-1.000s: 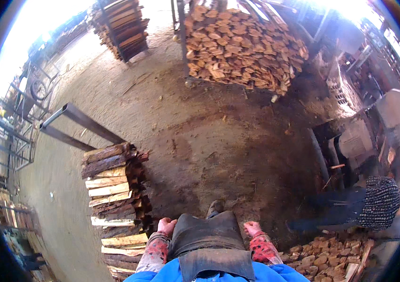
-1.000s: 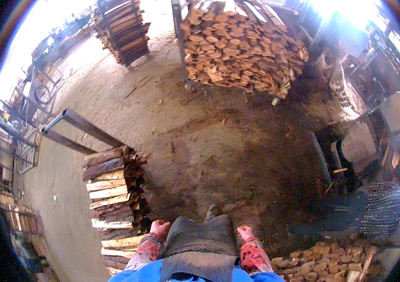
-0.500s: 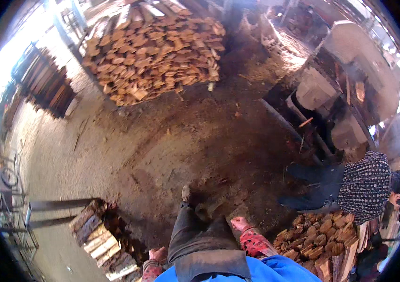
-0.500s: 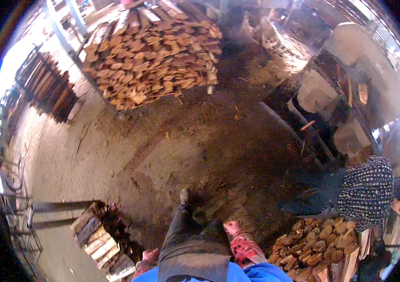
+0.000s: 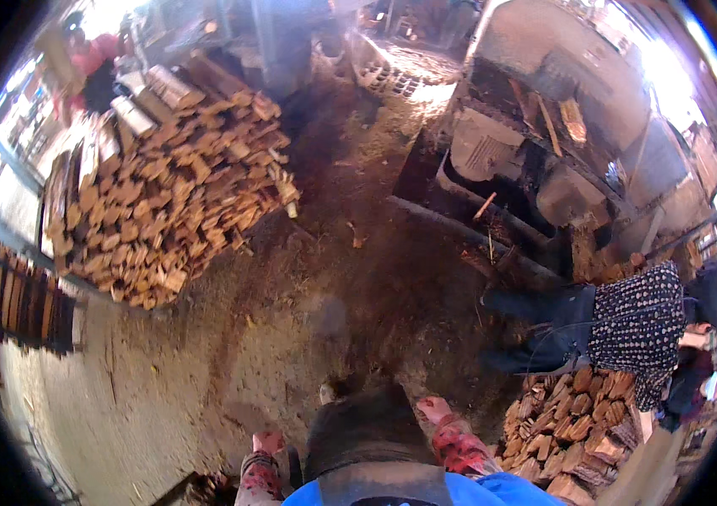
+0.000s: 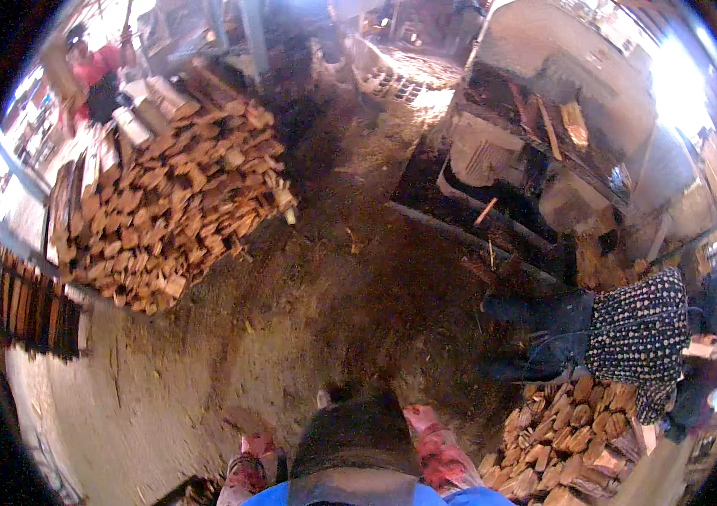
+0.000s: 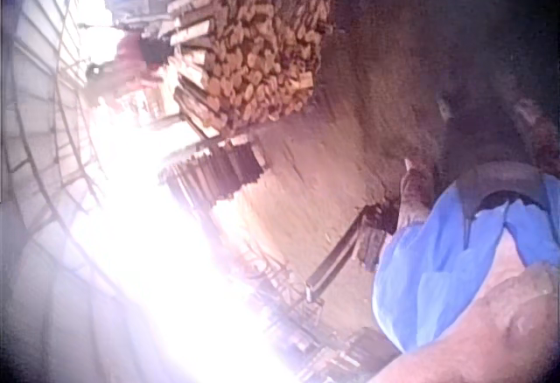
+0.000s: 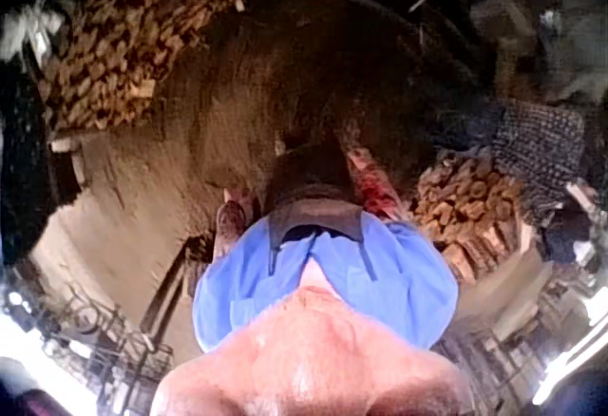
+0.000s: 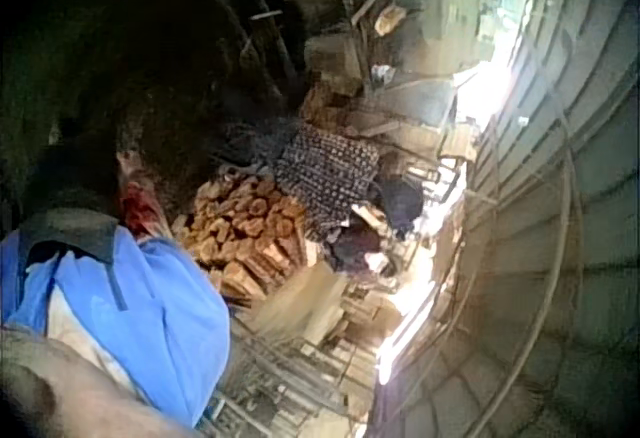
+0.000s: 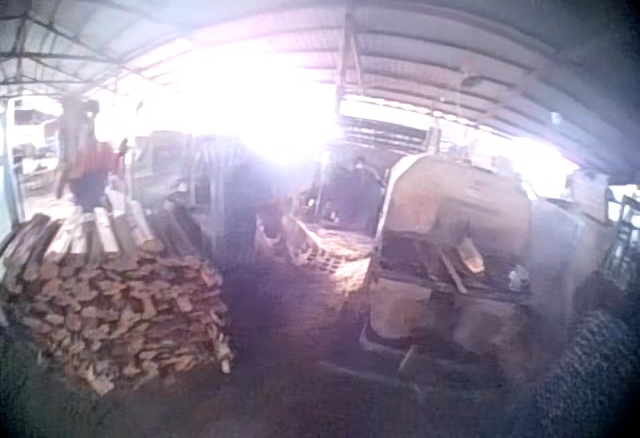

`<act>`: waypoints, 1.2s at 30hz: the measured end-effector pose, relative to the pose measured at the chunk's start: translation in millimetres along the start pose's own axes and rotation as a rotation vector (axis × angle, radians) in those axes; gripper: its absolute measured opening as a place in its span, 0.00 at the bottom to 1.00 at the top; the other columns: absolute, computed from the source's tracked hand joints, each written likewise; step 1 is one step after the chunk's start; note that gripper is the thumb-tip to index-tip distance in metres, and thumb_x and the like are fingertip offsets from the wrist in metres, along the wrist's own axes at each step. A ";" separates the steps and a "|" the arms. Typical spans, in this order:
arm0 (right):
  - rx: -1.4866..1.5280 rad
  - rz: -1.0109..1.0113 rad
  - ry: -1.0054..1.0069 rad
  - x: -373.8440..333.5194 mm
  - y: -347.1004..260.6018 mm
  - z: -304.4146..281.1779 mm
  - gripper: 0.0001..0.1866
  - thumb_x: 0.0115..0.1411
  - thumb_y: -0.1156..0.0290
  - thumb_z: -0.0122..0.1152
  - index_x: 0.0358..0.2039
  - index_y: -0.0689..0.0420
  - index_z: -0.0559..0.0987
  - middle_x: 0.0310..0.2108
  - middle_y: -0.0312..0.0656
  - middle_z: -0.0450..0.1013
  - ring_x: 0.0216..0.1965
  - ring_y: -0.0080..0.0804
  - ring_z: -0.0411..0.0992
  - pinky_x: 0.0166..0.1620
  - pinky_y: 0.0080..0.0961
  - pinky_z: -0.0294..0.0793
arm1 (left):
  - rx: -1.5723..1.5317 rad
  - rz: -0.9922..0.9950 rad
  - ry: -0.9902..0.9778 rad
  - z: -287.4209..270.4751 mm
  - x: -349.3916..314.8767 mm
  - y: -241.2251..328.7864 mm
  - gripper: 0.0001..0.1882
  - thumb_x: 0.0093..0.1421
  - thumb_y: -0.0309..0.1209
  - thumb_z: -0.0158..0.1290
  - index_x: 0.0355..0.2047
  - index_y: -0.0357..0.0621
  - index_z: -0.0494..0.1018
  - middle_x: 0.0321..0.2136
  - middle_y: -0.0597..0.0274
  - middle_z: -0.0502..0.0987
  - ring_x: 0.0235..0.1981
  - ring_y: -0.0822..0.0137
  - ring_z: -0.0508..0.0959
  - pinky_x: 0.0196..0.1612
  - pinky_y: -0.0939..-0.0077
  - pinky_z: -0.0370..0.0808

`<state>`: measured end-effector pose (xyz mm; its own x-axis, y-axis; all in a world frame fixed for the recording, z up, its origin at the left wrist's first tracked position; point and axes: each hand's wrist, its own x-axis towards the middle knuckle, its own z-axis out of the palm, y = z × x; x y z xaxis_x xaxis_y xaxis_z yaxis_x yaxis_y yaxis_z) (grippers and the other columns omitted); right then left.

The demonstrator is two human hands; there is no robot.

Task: The person repeatedly picks up split logs from a wood splitter, carries them to a nearby metal rack, and stacks them in neat piles. The person handles the logs by hand and places them one at a time onto the rack.

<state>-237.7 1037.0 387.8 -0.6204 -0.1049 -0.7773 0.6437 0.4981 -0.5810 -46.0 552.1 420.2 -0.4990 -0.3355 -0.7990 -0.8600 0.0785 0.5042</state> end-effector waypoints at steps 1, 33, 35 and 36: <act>0.023 0.030 0.017 -1.2 -10.4 -3.2 0.16 0.55 0.62 0.61 0.39 0.60 0.79 0.25 0.39 0.76 0.25 0.25 0.75 0.27 0.23 0.75 | -0.285 -0.190 -0.032 -7.6 25.2 19.0 0.14 0.54 0.36 0.57 0.28 0.33 0.76 0.21 0.56 0.78 0.22 0.65 0.78 0.23 0.72 0.76; -0.191 -0.190 0.455 251.1 -259.7 -236.1 0.22 0.55 0.53 0.60 0.40 0.58 0.79 0.26 0.39 0.77 0.24 0.28 0.74 0.28 0.28 0.73 | 1.126 0.507 -0.174 103.9 305.3 334.3 0.21 0.54 0.50 0.50 0.26 0.45 0.78 0.20 0.51 0.77 0.24 0.50 0.78 0.30 0.54 0.73; -0.046 -0.098 0.391 240.2 -280.6 -237.4 0.23 0.55 0.53 0.60 0.42 0.58 0.79 0.28 0.40 0.77 0.26 0.28 0.75 0.30 0.29 0.74 | 0.799 0.304 -0.189 84.3 338.0 374.4 0.19 0.55 0.47 0.51 0.27 0.43 0.78 0.21 0.52 0.77 0.24 0.53 0.78 0.28 0.57 0.73; 0.024 -0.062 0.361 240.6 -294.1 -241.9 0.23 0.54 0.53 0.60 0.43 0.58 0.79 0.29 0.41 0.78 0.27 0.28 0.76 0.32 0.29 0.75 | 0.675 0.268 -0.178 82.2 349.7 401.8 0.19 0.55 0.46 0.51 0.28 0.42 0.77 0.21 0.53 0.77 0.23 0.55 0.78 0.27 0.58 0.73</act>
<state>-684.7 1073.5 430.1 -0.7738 0.1784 -0.6079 0.6078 0.4795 -0.6330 -574.9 543.4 316.4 -0.6608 -0.0713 -0.7471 -0.5566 0.7143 0.4242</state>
